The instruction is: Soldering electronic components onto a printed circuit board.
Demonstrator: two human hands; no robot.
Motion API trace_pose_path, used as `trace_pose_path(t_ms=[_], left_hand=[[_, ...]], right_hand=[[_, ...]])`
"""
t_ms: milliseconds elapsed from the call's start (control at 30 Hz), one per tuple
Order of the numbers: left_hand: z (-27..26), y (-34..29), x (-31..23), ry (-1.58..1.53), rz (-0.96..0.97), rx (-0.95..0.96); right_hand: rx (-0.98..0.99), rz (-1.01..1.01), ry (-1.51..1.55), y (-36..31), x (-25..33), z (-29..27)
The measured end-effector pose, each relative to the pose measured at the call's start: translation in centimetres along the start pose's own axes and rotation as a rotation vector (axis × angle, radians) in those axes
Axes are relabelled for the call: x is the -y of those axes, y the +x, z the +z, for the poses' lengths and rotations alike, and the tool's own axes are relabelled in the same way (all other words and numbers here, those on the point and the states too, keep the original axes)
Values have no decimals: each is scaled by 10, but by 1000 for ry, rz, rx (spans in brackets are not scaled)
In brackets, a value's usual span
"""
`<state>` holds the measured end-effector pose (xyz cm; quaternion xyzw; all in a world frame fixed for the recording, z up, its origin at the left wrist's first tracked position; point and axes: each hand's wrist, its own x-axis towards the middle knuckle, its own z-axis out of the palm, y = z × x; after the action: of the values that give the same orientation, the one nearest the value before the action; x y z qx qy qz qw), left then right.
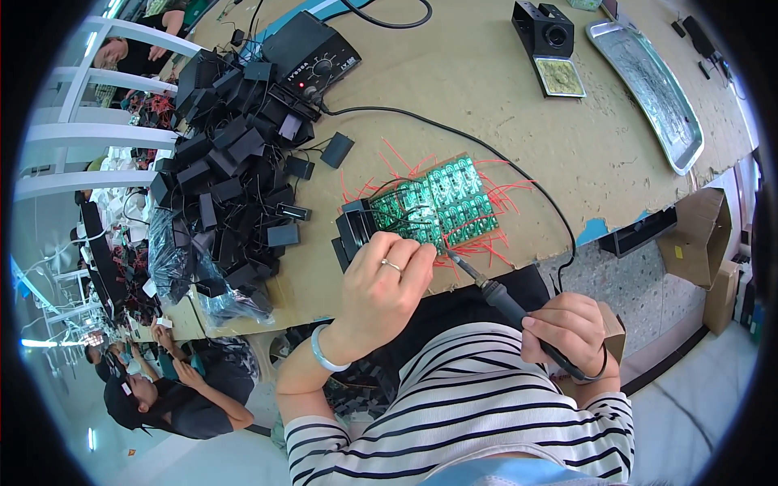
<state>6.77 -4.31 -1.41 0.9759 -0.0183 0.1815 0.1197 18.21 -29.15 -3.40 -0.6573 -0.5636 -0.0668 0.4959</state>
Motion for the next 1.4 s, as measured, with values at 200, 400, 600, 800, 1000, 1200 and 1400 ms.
trace_pose_path(t_ms=[200,400,600,800,1000,1200,1400], left_hand=[[2,1,-2,-8,-11,11],[4,4,-3,-8,-8,9],[3,5,-4,3,-14,14],[4,5,-5,36,-20,16],[1,7,-9,65,-24,35],[-1,6,-12,82,-57,47],[-5,6,-13,107,-44,69]], right_hand=[[10,-25,-5,-1,1,-1],[56,-80,-48,0,3,-2],[-21,-26,-56,-4,9,-19],[-103,54,-115,-8,9,-20],[-99,59,-108,-8,9,-22],[-106,65,-111,-8,10,-23],[-136,64,-122,-11,7,-25]])
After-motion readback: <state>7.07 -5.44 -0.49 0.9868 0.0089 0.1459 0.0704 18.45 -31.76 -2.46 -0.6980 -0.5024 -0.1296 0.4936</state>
